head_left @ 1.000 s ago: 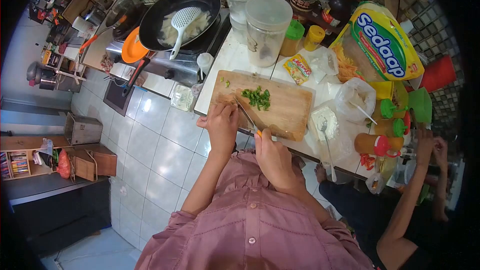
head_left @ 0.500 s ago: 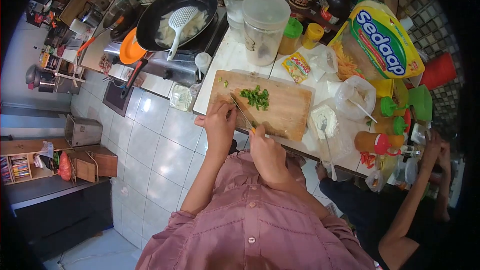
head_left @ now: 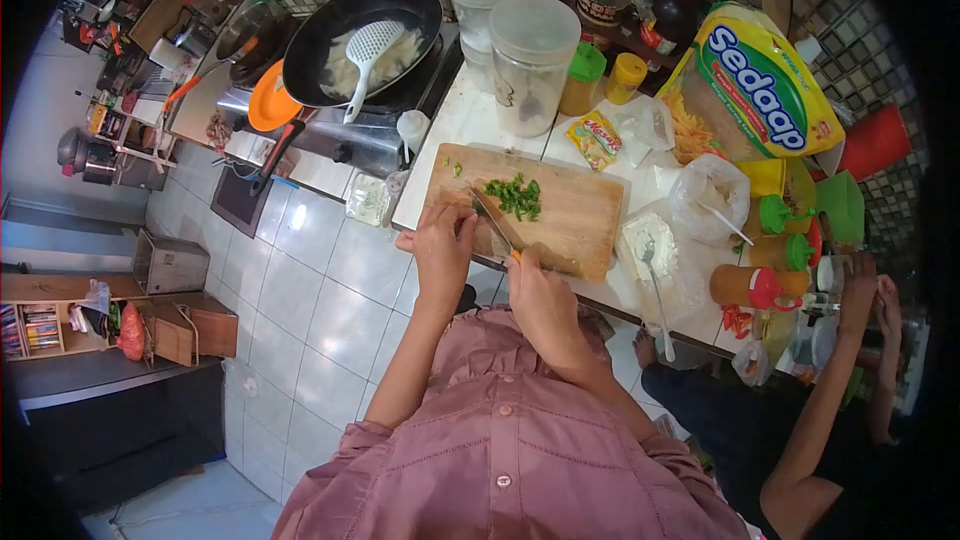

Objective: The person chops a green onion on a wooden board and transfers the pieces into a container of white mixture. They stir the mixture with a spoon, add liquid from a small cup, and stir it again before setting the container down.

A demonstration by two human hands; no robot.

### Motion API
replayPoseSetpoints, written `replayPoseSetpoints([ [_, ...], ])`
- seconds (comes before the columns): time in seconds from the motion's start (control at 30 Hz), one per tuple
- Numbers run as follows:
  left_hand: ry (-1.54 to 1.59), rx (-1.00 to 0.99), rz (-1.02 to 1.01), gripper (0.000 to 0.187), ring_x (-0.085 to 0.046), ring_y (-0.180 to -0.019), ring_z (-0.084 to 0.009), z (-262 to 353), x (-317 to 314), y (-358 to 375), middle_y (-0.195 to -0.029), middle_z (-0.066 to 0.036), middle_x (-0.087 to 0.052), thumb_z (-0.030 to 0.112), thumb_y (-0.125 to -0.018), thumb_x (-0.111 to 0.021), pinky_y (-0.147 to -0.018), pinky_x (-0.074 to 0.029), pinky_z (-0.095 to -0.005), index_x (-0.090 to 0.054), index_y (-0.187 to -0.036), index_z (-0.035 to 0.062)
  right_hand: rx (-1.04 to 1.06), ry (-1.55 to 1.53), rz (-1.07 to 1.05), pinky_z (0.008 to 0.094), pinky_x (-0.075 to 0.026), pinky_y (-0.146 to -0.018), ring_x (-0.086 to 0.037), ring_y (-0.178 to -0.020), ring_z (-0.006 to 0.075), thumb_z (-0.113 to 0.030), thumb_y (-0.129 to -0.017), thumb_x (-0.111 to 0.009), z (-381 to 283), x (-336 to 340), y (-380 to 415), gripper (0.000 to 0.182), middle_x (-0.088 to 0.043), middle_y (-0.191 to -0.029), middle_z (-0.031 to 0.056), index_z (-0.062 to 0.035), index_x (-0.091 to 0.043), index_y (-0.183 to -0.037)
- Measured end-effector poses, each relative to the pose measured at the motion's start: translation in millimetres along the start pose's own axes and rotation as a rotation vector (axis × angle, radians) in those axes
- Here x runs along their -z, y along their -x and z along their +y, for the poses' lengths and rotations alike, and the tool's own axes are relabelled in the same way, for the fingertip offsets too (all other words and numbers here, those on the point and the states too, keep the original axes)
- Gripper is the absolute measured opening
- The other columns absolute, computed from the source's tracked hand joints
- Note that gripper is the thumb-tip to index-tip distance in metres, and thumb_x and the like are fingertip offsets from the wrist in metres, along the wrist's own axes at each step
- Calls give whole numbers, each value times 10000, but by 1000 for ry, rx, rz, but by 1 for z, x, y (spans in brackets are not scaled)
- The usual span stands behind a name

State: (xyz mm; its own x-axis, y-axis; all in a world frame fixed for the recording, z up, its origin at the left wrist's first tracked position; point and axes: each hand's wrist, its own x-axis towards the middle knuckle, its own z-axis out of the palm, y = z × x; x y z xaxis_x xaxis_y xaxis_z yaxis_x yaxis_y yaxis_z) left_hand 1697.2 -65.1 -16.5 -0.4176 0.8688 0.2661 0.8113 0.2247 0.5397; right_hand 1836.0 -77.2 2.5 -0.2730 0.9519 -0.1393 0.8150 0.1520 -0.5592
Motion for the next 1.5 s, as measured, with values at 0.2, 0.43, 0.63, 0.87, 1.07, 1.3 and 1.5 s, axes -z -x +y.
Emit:
replayPoseSetpoints([
  [0.2,0,-4,28,54,-564,-802,-187,-2,-2,1,-801,-9,-617,160,-747,-676,-707,-260,-379,-673,-774,114,63,52,69,456,-485,-439,-604,-512,362,-294,-932,-437,7,4,5,269,-571,-524,177,-38,-486,-866],
  [0.43,57,33,26,54,-556,-829,-187,-2,-3,4,-815,-10,-630,142,-742,-677,-718,-271,-378,-685,-786,111,83,56,23,441,-484,-426,-605,-497,343,-293,-933,-437,1,6,12,263,-570,-521,172,-41,-473,-867],
  [0.63,113,57,-2,55,-560,-806,-197,-6,-5,1,-802,-19,-637,136,-739,-678,-722,-283,-372,-684,-782,102,60,123,37,456,-487,-447,-607,-528,378,-284,-926,-454,-7,-6,-2,271,-572,-535,197,-21,-464,-862],
  [0.87,14,43,55,49,-560,-796,-190,0,-4,3,-778,-12,-634,135,-738,-672,-705,-273,-376,-678,-776,104,41,142,-17,472,-497,-469,-607,-542,400,-300,-921,-461,-1,5,13,273,-581,-545,203,-31,-468,-876],
  [1.07,11,27,58,42,-561,-787,-189,2,-4,4,-773,-10,-635,140,-744,-668,-701,-261,-376,-675,-776,115,31,160,-31,445,-502,-437,-624,-522,355,-312,-926,-450,7,9,16,274,-593,-542,178,-47,-461,-856],
  [1.3,-70,-9,61,71,-572,-736,-189,5,-1,3,-726,-23,-640,177,-761,-659,-683,-225,-392,-657,-794,114,13,66,5,487,-492,-485,-618,-572,390,-318,-939,-408,8,8,4,296,-598,-595,215,-38,-489,-886],
  [1.5,271,118,22,88,-630,-651,-191,6,-6,-9,-734,-87,-657,124,-796,-637,-674,-436,-359,-642,-817,38,67,-72,36,490,-475,-482,-595,-558,409,-304,-941,-409,21,12,5,301,-583,-579,209,-27,-505,-872],
])
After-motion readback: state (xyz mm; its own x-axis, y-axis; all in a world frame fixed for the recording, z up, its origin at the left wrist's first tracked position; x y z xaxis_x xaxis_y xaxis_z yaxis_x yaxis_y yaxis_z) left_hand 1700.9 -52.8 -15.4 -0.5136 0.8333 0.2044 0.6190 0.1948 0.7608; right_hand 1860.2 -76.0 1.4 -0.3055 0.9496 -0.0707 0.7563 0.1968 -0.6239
